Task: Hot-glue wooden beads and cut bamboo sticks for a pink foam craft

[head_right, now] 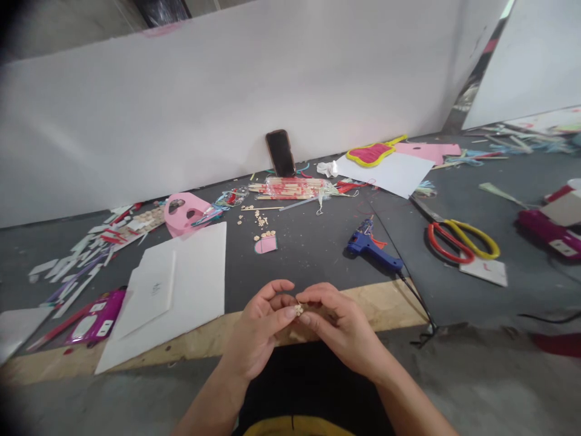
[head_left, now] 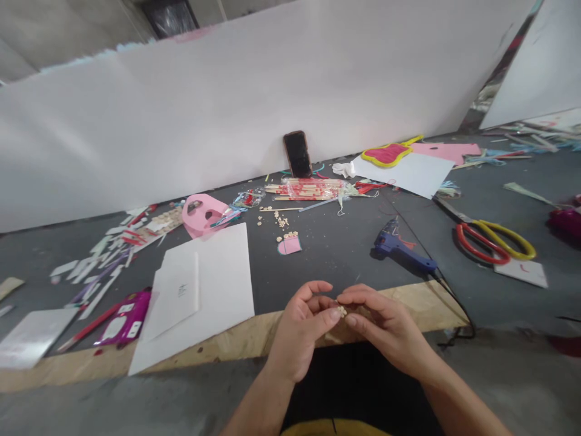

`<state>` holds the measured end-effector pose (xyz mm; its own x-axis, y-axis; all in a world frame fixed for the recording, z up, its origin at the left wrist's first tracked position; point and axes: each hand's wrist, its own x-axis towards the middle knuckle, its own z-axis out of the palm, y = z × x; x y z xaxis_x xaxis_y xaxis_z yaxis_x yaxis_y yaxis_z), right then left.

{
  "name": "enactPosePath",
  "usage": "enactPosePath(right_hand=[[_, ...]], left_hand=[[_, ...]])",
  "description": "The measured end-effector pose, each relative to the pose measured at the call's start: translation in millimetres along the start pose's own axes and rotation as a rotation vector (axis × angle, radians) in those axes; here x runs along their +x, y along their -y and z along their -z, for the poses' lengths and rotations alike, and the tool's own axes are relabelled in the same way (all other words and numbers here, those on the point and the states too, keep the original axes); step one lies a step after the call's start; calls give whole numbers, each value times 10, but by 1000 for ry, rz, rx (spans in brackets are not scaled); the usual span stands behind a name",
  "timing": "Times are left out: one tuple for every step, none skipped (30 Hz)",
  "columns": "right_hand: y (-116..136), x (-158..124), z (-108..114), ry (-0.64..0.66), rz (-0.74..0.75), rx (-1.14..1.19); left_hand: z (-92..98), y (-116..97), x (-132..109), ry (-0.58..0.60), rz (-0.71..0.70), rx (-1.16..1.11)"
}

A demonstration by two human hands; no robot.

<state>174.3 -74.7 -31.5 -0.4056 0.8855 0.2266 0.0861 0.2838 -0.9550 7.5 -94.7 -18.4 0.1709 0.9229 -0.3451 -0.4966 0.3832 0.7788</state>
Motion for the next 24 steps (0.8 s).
enactPosePath(right_hand=[[3, -4, -7, -3, -10, 16], [6, -8, -13, -6, -15, 27], [6, -11, -19, -13, -12, 33], [3, -15, -24, -23, -3, 30], [-2, -18, -28, -32, 13, 18], [-9, -21, -32, -40, 31, -1], [-15, -23, -34, -47, 50, -23], [-21, -25, -35, -53, 67, -43], [-25, -27, -34, -55, 79, -60], [-28, -29, -33, -55, 87, -75], [-29, -31, -30, -55, 90, -85], [-29, -33, -26, -49, 91, -93], [-29, -34, -22, -39, 92, -101], [-29, -34, -17, -28, 92, -107], [-30, -34, -12, -17, 94, -113], [-32, -32, -8, -10, 97, -118], [-34, -30, -4, -3, 103, -123], [-35, -27, 0, 0, 110, -128], [-34, -25, 2, 2, 118, -134], [-31, -23, 5, 6, 126, -140], [-27, -22, 6, 11, 134, -145], [-21, -22, 7, 15, 141, -148], [-15, -23, 7, 17, 148, -151], [-10, -24, 7, 17, 153, -154]], left_hand=[[-2, 0, 1, -3, 0, -3], [-4, 0, 1, -6, 3, -7], [-5, 1, 1, -9, 7, -12], [-7, 1, 1, -12, 10, -17], [-8, 2, 0, -13, 16, -21], [-10, 2, 0, -16, 24, -25], [-11, 4, 0, -18, 34, -26], [-13, 6, 1, -21, 42, -24], [-14, 8, 1, -23, 45, -23], [-14, 11, 2, -20, 43, -25], [-13, 13, 3, -12, 35, -30], [-12, 16, 4, -1, 26, -38], [-9, 18, 6, 10, 19, -48], [-6, 20, 7, 18, 18, -57], [-2, 21, 8, 22, 22, -61], [2, 21, 9, 22, 29, -60], [5, 21, 9, 21, 37, -58], [7, 21, 9, 21, 43, -56], [7, 21, 8, 21, 45, -55], [6, 20, 7, 22, 46, -55], [2, 20, 6, 21, 49, -55], [-2, 21, 4, 15, 53, -53], [-7, 22, 3, 9, 58, -50], [-11, 24, 1, 5, 63, -47]])
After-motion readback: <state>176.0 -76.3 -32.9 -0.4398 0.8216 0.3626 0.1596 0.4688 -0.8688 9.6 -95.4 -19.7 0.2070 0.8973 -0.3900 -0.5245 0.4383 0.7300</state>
